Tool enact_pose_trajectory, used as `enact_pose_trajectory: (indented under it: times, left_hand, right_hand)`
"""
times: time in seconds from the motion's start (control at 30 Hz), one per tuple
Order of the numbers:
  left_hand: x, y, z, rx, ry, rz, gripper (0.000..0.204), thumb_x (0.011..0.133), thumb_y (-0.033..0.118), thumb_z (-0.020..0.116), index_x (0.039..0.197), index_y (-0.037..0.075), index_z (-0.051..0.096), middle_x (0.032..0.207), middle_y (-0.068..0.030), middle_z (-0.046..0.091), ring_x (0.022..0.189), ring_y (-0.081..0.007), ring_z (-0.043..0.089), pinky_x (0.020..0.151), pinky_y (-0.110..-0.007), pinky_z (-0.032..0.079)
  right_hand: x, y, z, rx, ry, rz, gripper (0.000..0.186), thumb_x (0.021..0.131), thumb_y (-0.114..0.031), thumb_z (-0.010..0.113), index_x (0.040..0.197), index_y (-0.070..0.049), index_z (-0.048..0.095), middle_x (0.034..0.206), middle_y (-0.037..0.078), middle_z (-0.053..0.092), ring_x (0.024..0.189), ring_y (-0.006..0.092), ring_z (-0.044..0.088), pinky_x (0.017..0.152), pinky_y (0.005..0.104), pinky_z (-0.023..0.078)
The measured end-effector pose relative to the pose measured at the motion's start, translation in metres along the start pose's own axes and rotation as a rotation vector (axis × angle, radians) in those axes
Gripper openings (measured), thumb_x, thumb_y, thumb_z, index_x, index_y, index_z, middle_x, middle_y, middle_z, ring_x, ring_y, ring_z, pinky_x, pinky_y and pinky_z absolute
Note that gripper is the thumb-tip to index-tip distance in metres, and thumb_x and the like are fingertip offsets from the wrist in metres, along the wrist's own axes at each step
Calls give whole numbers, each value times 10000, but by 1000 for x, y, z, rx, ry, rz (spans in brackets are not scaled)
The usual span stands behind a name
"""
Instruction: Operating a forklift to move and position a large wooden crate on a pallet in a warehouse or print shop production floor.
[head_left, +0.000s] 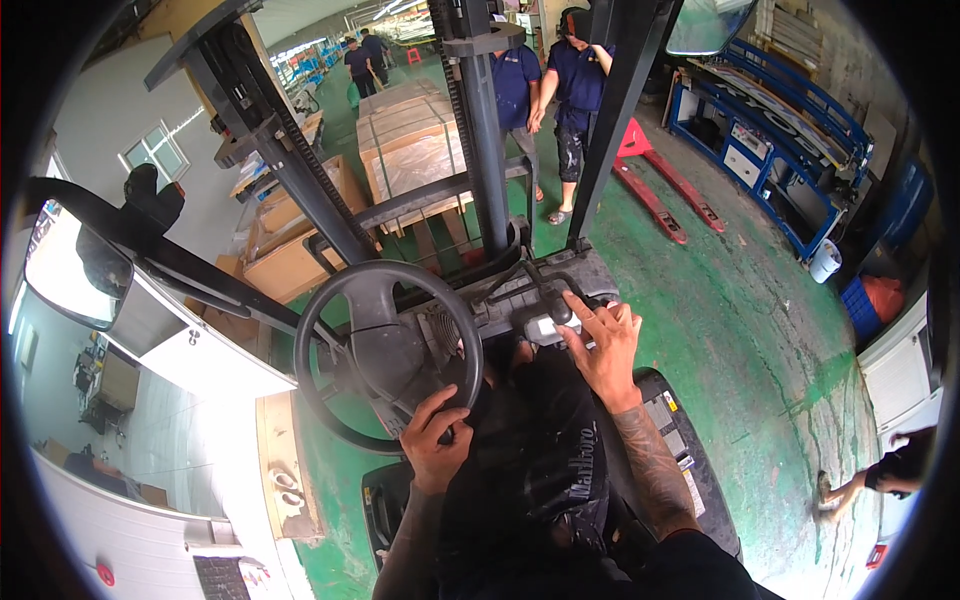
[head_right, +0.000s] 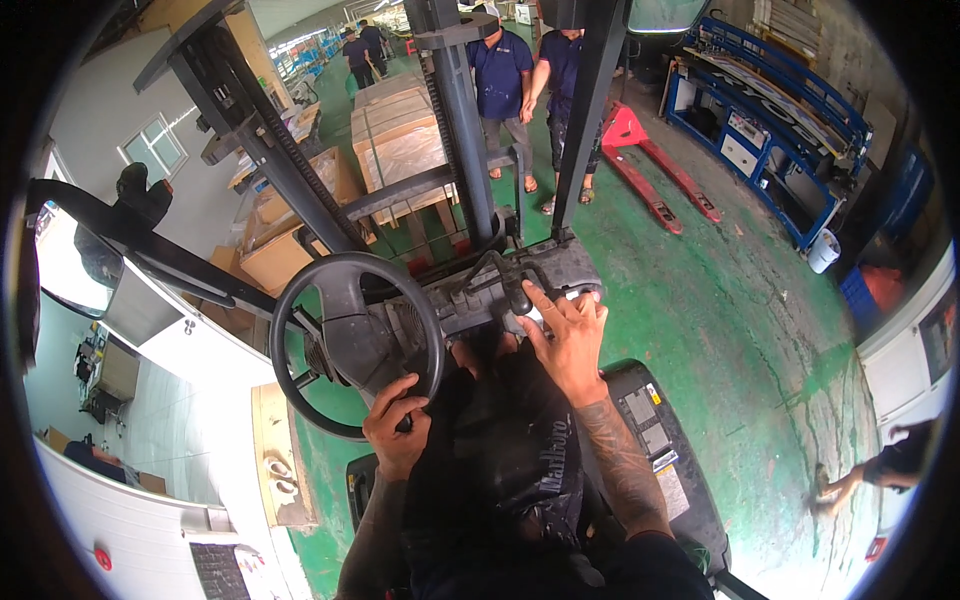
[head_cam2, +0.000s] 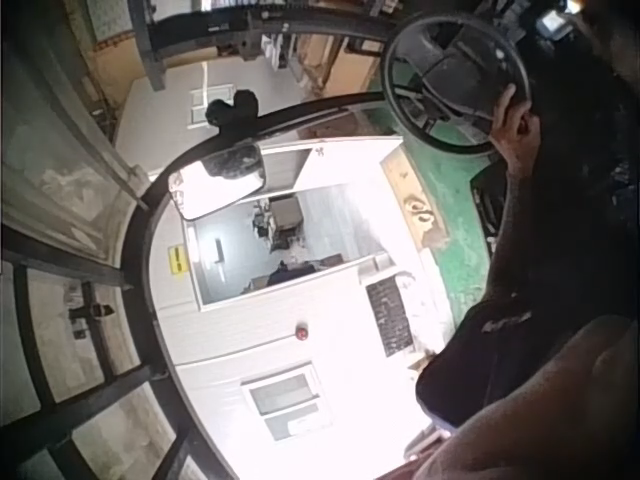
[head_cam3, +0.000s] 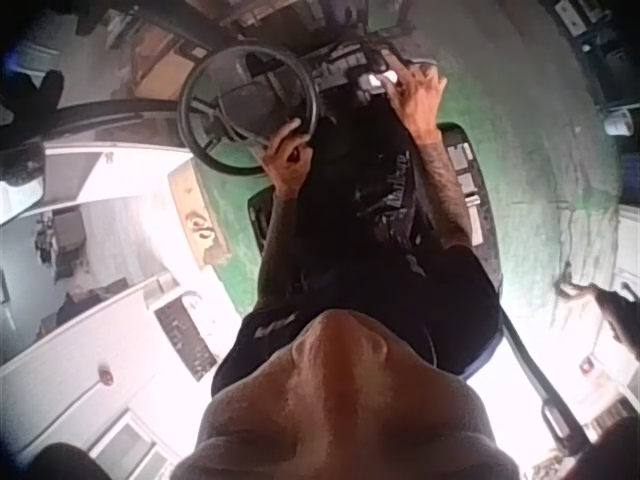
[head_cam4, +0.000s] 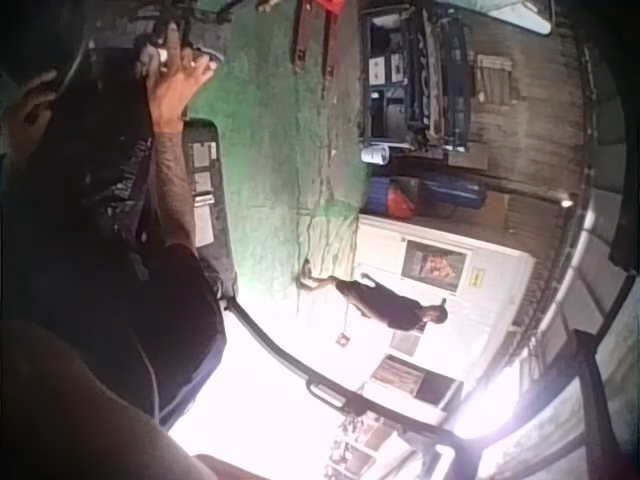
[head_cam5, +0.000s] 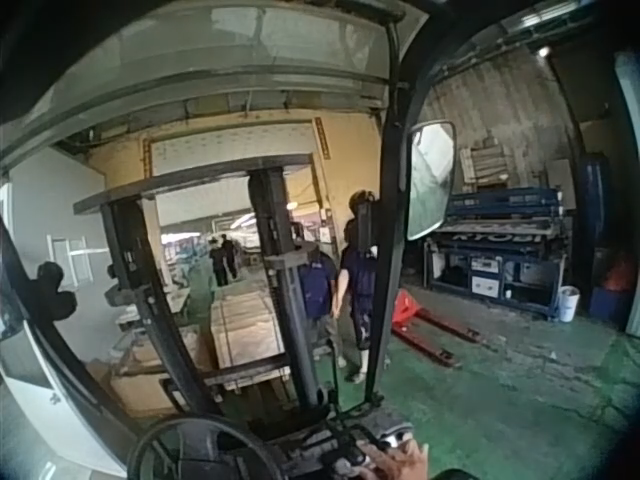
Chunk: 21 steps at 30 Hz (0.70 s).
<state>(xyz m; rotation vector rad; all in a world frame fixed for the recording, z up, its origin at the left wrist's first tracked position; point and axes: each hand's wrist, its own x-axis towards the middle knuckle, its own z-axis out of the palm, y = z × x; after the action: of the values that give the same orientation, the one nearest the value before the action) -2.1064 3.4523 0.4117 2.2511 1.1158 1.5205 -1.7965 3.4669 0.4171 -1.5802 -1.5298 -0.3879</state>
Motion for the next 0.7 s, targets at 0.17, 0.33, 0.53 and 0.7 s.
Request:
enact_pose_trajectory:
  times: [0.17, 0.33, 0.53, 0.7]
  left_hand:
    - [-5, 0, 2, 12, 11, 36, 202, 775, -89, 732, 906, 37, 819, 1297, -121, 812, 1071, -296, 824, 866, -364, 675]
    - [-11, 6, 2, 16, 18, -29, 220, 768, -87, 749, 925, 50, 820, 1297, -123, 810, 1089, -302, 824, 870, -369, 678]
    - [20, 25, 32, -12, -21, 74, 176, 799, -21, 786, 933, 93, 804, 1500, -92, 714, 1555, -383, 560, 1205, -558, 513]
    - [84, 25, 68, 102, -26, 174, 91, 827, 77, 824, 882, 108, 759, 1563, -75, 664, 1635, -384, 452, 1289, -698, 353]
  right_hand:
    - [10, 3, -6, 60, 43, -84, 585, 916, -335, 895, 1476, -227, 764, 1034, 30, 673, 1067, 292, 588, 957, 482, 423]
    - [20, 2, -7, 161, -49, -106, 511, 940, -240, 861, 1426, -110, 768, 1241, 63, 720, 1253, 279, 609, 1043, 471, 464]
    - [-117, -23, 47, 1145, 159, 967, 559, 1126, -245, 627, 1610, 13, 518, 1597, 189, 571, 1516, 329, 530, 1273, 481, 423]
    - [-182, -168, 134, 2327, -1048, 794, 909, 1134, -533, 614, 1761, 21, 258, 1784, 297, 343, 1660, 444, 361, 1352, 576, 349]
